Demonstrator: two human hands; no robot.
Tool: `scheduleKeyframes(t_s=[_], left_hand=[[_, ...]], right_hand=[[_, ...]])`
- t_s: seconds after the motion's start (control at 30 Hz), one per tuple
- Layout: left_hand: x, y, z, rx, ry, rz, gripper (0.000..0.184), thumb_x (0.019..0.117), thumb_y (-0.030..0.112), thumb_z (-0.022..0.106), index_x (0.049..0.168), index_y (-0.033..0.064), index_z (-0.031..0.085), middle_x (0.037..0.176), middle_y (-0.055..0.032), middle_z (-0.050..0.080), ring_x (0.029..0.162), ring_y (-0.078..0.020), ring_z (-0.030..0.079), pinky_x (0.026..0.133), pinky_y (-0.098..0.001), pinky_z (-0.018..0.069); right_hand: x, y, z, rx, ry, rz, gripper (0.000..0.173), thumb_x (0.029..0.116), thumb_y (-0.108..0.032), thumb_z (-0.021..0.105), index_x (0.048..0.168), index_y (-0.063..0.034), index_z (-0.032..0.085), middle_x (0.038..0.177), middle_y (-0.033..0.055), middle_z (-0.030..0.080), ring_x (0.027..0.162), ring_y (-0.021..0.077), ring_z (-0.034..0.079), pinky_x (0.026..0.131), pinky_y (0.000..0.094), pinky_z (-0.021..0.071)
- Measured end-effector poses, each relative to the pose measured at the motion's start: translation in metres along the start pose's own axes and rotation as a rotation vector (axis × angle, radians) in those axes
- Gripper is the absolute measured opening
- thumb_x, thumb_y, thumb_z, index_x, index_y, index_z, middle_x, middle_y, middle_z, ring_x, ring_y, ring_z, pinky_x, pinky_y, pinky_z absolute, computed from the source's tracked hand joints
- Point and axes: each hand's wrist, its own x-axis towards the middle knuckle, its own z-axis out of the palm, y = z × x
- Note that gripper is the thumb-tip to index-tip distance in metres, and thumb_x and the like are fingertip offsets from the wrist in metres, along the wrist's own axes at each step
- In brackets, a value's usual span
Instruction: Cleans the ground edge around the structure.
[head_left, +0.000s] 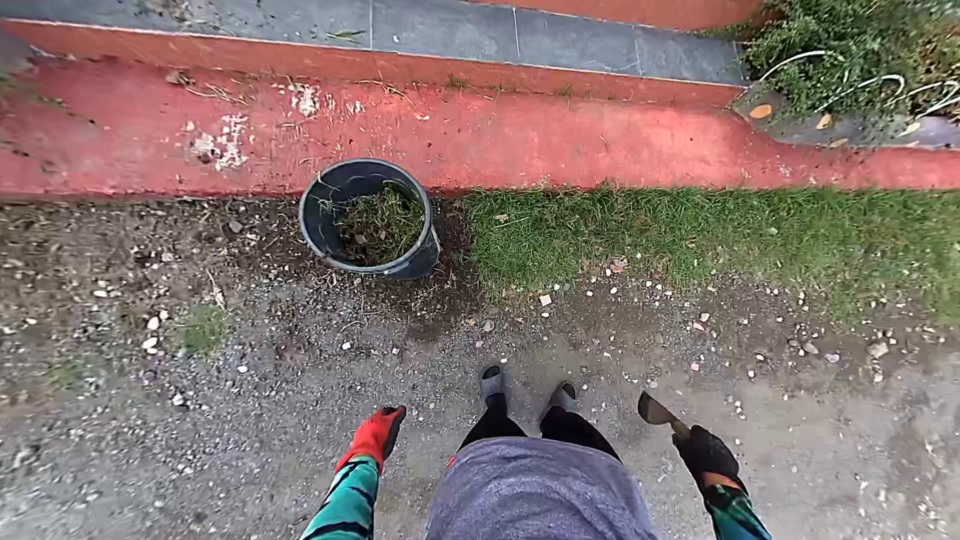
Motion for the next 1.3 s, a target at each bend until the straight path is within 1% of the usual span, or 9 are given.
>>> scheduleKeyframes(t_s=[0.17, 0.37, 0.67, 0.77, 0.87, 0.93, 1.03, 1.17, 1.3], left_hand=[[-0.021, 0.052, 0.031, -0.093, 0.066, 0.048, 0.051, 0.1071, 0.047, 0.051, 0.135, 0.0057, 0.064, 0.131, -0.0232, 0.066, 0.126, -0.0396, 0.061, 0.108, -0.062, 0.0437], [-0.051, 0.108, 0.095, -0.099, 0.085, 0.085, 0.051, 0.108, 0.046, 0.049, 0.136, 0.0057, 0.064, 0.132, -0.0233, 0.066, 0.126, -0.0396, 0.061, 0.108, -0.0617, 0.0434], [-0.062, 0.088, 0.157, -0.087, 0.021, -0.017, 0.05, 0.107, 0.044, 0.053, 0.134, 0.0023, 0.065, 0.128, -0.0252, 0.067, 0.121, -0.0405, 0.064, 0.105, -0.0618, 0.046], [-0.034, 0.072, 0.158, -0.053, -0.047, -0.079, 0.051, 0.1072, 0.042, 0.053, 0.133, 0.0003, 0.064, 0.127, -0.0262, 0.067, 0.121, -0.0405, 0.064, 0.105, -0.0607, 0.0465], [-0.003, 0.086, 0.149, -0.015, -0.081, -0.131, 0.049, 0.1075, 0.042, 0.053, 0.132, 0.001, 0.065, 0.125, -0.0254, 0.068, 0.119, -0.0404, 0.065, 0.104, -0.0614, 0.0467], [0.022, 0.12, 0.137, -0.001, -0.092, -0.127, 0.048, 0.1078, 0.041, 0.052, 0.131, 0.0018, 0.066, 0.125, -0.0244, 0.069, 0.118, -0.0396, 0.065, 0.104, -0.0607, 0.047], [0.054, 0.21, 0.109, 0.073, -0.15, -0.051, 0.049, 0.1085, 0.044, 0.048, 0.135, 0.0049, 0.065, 0.128, -0.0219, 0.069, 0.123, -0.0386, 0.064, 0.108, -0.061, 0.0449], [0.082, 0.344, 0.079, -0.018, -0.145, 0.085, 0.051, 0.1091, 0.047, 0.045, 0.138, 0.007, 0.062, 0.121, -0.0203, 0.071, 0.109, -0.0366, 0.068, 0.101, -0.059, 0.0491], [0.119, 0.409, 0.071, 0.049, -0.19, 0.146, 0.052, 0.1091, 0.048, 0.043, 0.138, 0.0085, 0.061, 0.125, -0.0184, 0.069, 0.116, -0.034, 0.066, 0.104, -0.0573, 0.0473]], right_hand=[[0.019, -0.013, -0.015, 0.288, 0.064, -0.108, 0.049, 0.0999, -0.052, 0.057, 0.125, -0.0113, 0.066, 0.113, 0.0174, 0.072, 0.109, 0.0368, 0.069, 0.09, 0.061, 0.053], [0.059, 0.029, 0.004, 0.243, -0.031, -0.116, 0.047, 0.1003, -0.051, 0.057, 0.126, -0.0115, 0.065, 0.117, 0.0168, 0.072, 0.112, 0.0352, 0.069, 0.092, 0.0597, 0.0533], [0.086, 0.112, 0.058, 0.02, -0.41, 0.069, 0.045, 0.0982, -0.036, 0.059, 0.124, -0.0008, 0.068, 0.13, 0.0205, 0.067, 0.126, 0.036, 0.062, 0.102, 0.0597, 0.0493], [0.065, 0.084, 0.009, -0.028, -0.439, 0.153, 0.039, 0.0967, -0.025, 0.058, 0.117, 0.0045, 0.071, 0.129, 0.0195, 0.069, 0.128, 0.0337, 0.062, 0.107, 0.0548, 0.0475], [0.056, 0.061, -0.033, 0.14, -0.372, 0.113, 0.042, 0.1025, -0.022, 0.058, 0.128, 0.011, 0.063, 0.134, 0.0266, 0.064, 0.132, 0.0397, 0.057, 0.113, 0.0532, 0.0412], [0.085, 0.062, -0.016, 0.156, -0.179, 0.06, 0.044, 0.0984, -0.034, 0.061, 0.117, 0.0041, 0.07, 0.116, 0.0246, 0.072, 0.113, 0.041, 0.068, 0.098, 0.0596, 0.0521], [0.114, 0.025, -0.064, 0.196, -0.338, 0.072, 0.047, 0.1038, -0.038, 0.054, 0.134, -0.0029, 0.062, 0.131, 0.0218, 0.067, 0.124, 0.0386, 0.063, 0.104, 0.0605, 0.047], [0.177, -0.039, -0.091, 0.178, -0.225, -0.038, 0.04, 0.0999, -0.041, 0.061, 0.127, -0.0106, 0.064, 0.115, 0.017, 0.072, 0.109, 0.0355, 0.069, 0.092, 0.0594, 0.0532], [0.218, -0.121, -0.129, 0.16, -0.21, -0.147, 0.042, 0.0992, -0.039, 0.063, 0.132, -0.0115, 0.061, 0.116, 0.0175, 0.071, 0.109, 0.0358, 0.069, 0.093, 0.0598, 0.0529]])
